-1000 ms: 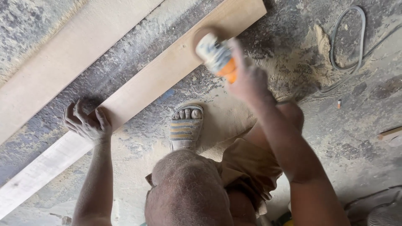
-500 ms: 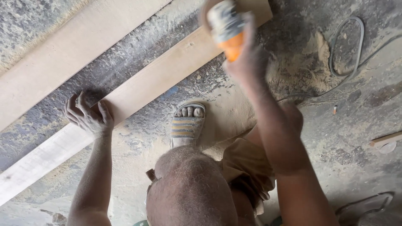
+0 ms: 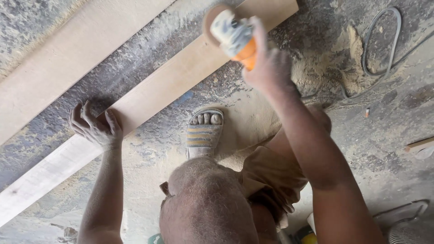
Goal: Sanding long wooden planks using an electric angle grinder with a sanding disc.
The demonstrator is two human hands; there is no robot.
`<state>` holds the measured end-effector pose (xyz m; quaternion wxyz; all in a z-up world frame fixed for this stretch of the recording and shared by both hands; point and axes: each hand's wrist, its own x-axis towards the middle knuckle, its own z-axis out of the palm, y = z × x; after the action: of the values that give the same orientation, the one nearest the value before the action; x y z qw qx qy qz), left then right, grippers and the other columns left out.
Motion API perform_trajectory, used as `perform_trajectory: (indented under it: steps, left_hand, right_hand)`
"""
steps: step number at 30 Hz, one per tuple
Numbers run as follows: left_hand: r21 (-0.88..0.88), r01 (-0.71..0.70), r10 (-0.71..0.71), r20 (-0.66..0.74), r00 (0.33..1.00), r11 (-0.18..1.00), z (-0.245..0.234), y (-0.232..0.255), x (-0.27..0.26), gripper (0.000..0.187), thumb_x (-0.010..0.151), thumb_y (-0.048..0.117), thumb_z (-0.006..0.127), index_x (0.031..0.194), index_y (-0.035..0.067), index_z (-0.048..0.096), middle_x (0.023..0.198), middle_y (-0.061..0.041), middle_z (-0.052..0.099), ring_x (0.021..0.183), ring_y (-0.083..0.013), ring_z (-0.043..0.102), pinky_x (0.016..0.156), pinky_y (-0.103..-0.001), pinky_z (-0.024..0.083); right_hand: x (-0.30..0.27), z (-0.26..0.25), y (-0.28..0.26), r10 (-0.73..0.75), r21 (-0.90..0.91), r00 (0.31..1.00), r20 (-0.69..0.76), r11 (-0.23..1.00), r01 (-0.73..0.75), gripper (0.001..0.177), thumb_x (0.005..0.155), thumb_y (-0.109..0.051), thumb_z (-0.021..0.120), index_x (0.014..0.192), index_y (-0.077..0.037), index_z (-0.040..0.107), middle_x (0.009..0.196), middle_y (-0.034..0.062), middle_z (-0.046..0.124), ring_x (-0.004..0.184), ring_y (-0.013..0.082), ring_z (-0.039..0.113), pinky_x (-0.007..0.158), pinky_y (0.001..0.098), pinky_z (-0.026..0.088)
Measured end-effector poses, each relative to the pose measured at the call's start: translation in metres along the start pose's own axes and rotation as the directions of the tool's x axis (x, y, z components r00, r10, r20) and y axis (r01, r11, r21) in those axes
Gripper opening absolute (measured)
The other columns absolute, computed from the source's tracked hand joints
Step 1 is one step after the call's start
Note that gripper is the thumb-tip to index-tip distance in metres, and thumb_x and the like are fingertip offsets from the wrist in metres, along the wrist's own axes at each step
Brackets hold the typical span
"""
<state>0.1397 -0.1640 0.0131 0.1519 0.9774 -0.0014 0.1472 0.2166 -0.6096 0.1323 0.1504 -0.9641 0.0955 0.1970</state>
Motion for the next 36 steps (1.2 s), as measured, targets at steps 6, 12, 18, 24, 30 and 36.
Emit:
perform_trajectory:
  steps: [6,12,18,24,30,36]
  left_hand:
    - [-0.026,0.02,-0.019,0.02,1.0,0.999,-0.009,0.011,0.007,0.048,0.106,0.046,0.048,0.129,0.005,0.059,0.129,-0.021,0.051,0.12,-0.0416,0.047,0.098,-0.06,0.04]
    - [0.019,0.033,-0.032,-0.008,0.999,0.999,0.002,0.001,0.0,0.052,0.106,0.05,0.046,0.129,0.006,0.061,0.129,-0.02,0.053,0.123,-0.0418,0.047,0.1,-0.062,0.039]
    - [0.018,0.064,-0.063,-0.036,0.997,0.998,0.019,-0.015,-0.009,0.053,0.103,0.055,0.043,0.134,0.014,0.056,0.133,-0.016,0.053,0.124,-0.0358,0.049,0.102,-0.063,0.041]
    - [0.046,-0.025,0.021,0.072,0.997,0.999,0.012,-0.031,-0.014,0.053,0.106,0.054,0.048,0.138,0.011,0.054,0.132,-0.016,0.048,0.12,-0.0417,0.05,0.096,-0.053,0.036]
    - [0.049,-0.041,0.036,0.102,0.994,0.998,0.019,-0.046,-0.019,0.053,0.104,0.049,0.053,0.139,0.009,0.054,0.132,-0.018,0.048,0.116,-0.0427,0.051,0.093,-0.052,0.04]
    - [0.03,0.015,-0.015,-0.018,1.0,0.999,0.001,0.003,0.002,0.05,0.108,0.05,0.042,0.13,0.008,0.06,0.129,-0.018,0.054,0.119,-0.0366,0.05,0.096,-0.055,0.043]
  right_hand:
    - [0.022,-0.012,0.057,0.333,0.004,0.931,-0.151,0.942,-0.336,0.108,0.07,-0.015,0.091,0.151,-0.025,0.02,0.117,0.0199,0.073,0.093,0.037,0.073,0.074,0.0455,0.063]
    - [0.036,-0.014,0.088,0.368,0.084,0.899,-0.236,0.93,-0.359,0.109,0.072,-0.009,0.087,0.152,-0.02,0.014,0.127,0.0206,0.066,0.101,0.033,0.071,0.075,0.0416,0.065]
    - [-0.009,0.019,-0.009,0.225,0.137,0.973,-0.059,0.967,-0.215,0.105,0.079,-0.011,0.082,0.156,-0.023,0.013,0.107,0.0159,0.072,0.071,0.0273,0.072,0.057,0.0368,0.061]
    - [-0.057,0.075,-0.097,-0.272,0.216,0.958,0.089,0.944,0.248,0.105,0.08,-0.002,0.075,0.163,-0.025,0.014,0.088,0.0214,0.069,0.072,0.0378,0.073,0.066,0.0473,0.06]
    - [-0.048,0.061,-0.062,-0.268,0.134,0.962,0.052,0.956,0.259,0.101,0.081,-0.003,0.075,0.163,-0.02,0.018,0.072,0.0244,0.069,0.062,0.0419,0.071,0.056,0.05,0.057]
    - [-0.015,-0.002,0.022,0.122,0.038,0.992,-0.029,0.992,-0.12,0.085,0.078,-0.003,0.076,0.148,-0.021,0.033,0.094,0.0108,0.073,0.066,0.0232,0.069,0.053,0.0342,0.057]
